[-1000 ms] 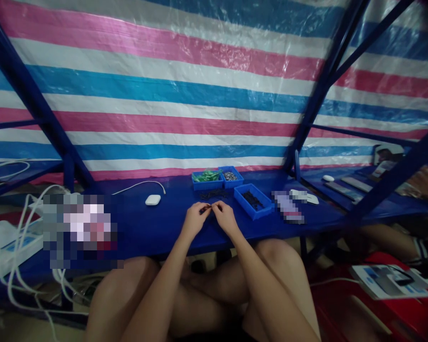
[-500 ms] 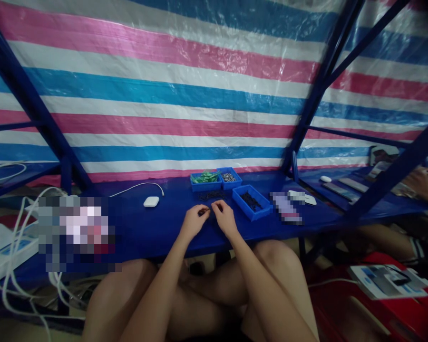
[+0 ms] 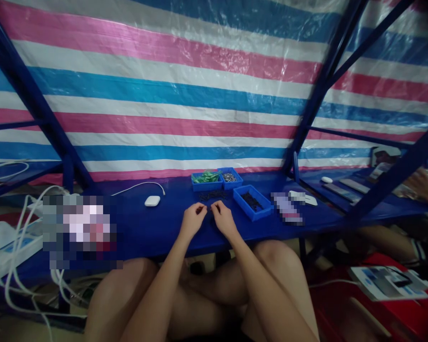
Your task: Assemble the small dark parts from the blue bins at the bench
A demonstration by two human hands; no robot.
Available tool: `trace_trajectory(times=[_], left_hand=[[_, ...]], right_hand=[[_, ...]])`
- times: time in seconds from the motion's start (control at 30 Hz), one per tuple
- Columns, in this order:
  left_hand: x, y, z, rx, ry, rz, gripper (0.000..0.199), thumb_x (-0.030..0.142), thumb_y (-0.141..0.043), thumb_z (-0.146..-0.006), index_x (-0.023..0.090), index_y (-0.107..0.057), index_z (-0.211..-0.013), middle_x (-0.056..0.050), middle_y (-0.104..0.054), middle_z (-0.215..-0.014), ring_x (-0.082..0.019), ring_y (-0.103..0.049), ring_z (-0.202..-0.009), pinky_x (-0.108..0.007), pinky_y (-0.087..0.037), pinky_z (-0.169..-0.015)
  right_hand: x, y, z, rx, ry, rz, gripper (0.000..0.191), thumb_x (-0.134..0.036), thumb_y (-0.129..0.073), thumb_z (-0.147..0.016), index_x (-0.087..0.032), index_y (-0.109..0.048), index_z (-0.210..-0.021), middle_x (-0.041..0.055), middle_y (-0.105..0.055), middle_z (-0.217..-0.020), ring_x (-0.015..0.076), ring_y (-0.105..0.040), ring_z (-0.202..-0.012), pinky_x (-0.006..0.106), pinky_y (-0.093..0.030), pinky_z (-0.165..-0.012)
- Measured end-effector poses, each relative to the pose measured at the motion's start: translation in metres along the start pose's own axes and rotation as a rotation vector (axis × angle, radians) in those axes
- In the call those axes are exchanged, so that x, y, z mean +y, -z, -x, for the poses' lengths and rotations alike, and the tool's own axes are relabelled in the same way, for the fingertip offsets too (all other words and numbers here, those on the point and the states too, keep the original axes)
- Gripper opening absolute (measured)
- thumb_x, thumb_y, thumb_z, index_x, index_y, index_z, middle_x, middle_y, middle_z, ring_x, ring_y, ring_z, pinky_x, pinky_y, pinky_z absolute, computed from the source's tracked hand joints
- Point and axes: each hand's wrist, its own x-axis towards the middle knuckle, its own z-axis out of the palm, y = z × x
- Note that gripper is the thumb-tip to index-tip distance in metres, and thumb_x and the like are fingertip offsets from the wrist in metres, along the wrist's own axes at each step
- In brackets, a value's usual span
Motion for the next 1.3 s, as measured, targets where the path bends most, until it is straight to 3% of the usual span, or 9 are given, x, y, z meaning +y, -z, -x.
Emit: trace_trajectory(times=[0.13,0.37,0.7,0.83,0.9,0.97,1.03,1.17,1.3], left_hand=[[0.000,-0.002,0.000,-0.098,-0.052,0.003,0.022,0.032,-0.045,-0.077,0.017,-0.060,-0.073,-0.001,-0.063,-0.070,-0.013,-0.056,-0.065,-0.022,-0.042,-0.062],[-0.004,-0.001,-0.002,0.046,0.029,0.011,0.019,0.031,-0.048,-0.074,0.016,-0.059,-0.073,-0.002,-0.063,-0.071,-0.014,-0.057,-0.066,-0.024,-0.044,-0.065],[-0.002,0.000,-0.003,0.061,0.037,0.020,0.021,0.031,-0.050,-0.075,0.016,-0.062,-0.081,-0.006,-0.066,-0.080,-0.015,-0.060,-0.073,-0.027,-0.046,-0.071],[-0.002,0.002,-0.002,0.112,0.066,0.024,0.031,0.035,-0.047,-0.077,0.015,-0.059,-0.098,-0.007,-0.066,-0.084,-0.016,-0.060,-0.074,-0.028,-0.047,-0.071],[-0.003,0.001,-0.002,0.098,0.058,0.005,0.033,0.035,-0.046,-0.078,0.015,-0.058,-0.102,-0.007,-0.065,-0.083,-0.016,-0.060,-0.073,-0.028,-0.047,-0.070],[-0.005,-0.001,-0.001,0.063,0.043,-0.020,0.033,0.033,-0.046,-0.078,0.016,-0.057,-0.104,-0.006,-0.065,-0.081,-0.016,-0.060,-0.073,-0.027,-0.046,-0.070],[-0.006,-0.002,0.000,0.026,0.021,-0.049,0.032,0.030,-0.046,-0.078,0.017,-0.055,-0.106,-0.005,-0.065,-0.081,-0.015,-0.060,-0.073,-0.027,-0.046,-0.070],[-0.008,-0.004,0.000,0.007,-0.011,-0.134,0.028,0.026,-0.046,-0.078,0.018,-0.057,-0.102,-0.006,-0.065,-0.085,-0.016,-0.059,-0.077,-0.028,-0.045,-0.074],[-0.007,-0.002,0.000,0.055,0.004,-0.246,0.021,0.021,-0.047,-0.076,0.017,-0.060,-0.093,-0.007,-0.064,-0.084,-0.017,-0.058,-0.079,-0.031,-0.043,-0.076]], right_hand=[[0.001,0.001,-0.001,0.069,-0.021,-0.023,0.022,-0.033,-0.034,-0.083,-0.020,-0.051,-0.077,0.0000,-0.058,-0.072,0.0132,-0.053,-0.067,0.023,-0.037,-0.064],[0.005,-0.002,-0.002,0.105,0.031,0.004,0.016,-0.021,-0.041,-0.075,-0.018,-0.050,-0.089,0.0026,-0.056,-0.084,0.0137,-0.053,-0.075,0.025,-0.040,-0.072],[0.000,-0.002,0.003,-0.070,0.164,0.194,0.020,-0.011,-0.039,-0.073,-0.019,-0.056,-0.080,0.0031,-0.056,-0.081,0.0150,-0.051,-0.082,0.027,-0.039,-0.079],[0.006,0.002,-0.001,0.157,0.086,0.010,0.028,-0.014,-0.036,-0.077,-0.018,-0.056,-0.095,0.0050,-0.058,-0.093,0.0143,-0.053,-0.086,0.028,-0.040,-0.081],[0.010,0.005,-0.003,0.312,0.002,-0.083,0.039,-0.016,-0.033,-0.078,-0.017,-0.046,-0.115,0.0082,-0.052,-0.111,0.0140,-0.053,-0.092,0.028,-0.041,-0.080],[0.014,0.005,-0.005,0.351,-0.043,-0.137,0.052,-0.017,-0.035,-0.077,-0.018,-0.029,-0.129,0.0108,-0.038,-0.128,0.0141,-0.052,-0.097,0.027,-0.043,-0.078],[0.016,0.003,-0.006,0.277,-0.047,-0.141,0.058,-0.019,-0.039,-0.076,-0.019,-0.024,-0.132,0.0108,-0.033,-0.132,0.0150,-0.052,-0.100,0.026,-0.044,-0.077],[0.017,-0.003,-0.005,0.092,-0.009,-0.012,0.041,-0.020,-0.043,-0.076,-0.020,-0.047,-0.118,0.0067,-0.054,-0.111,0.0159,-0.053,-0.095,0.029,-0.042,-0.082],[0.016,-0.009,-0.007,0.008,0.031,0.227,0.027,-0.017,-0.045,-0.075,-0.018,-0.057,-0.099,0.0061,-0.058,-0.096,0.0166,-0.053,-0.090,0.029,-0.039,-0.083]])
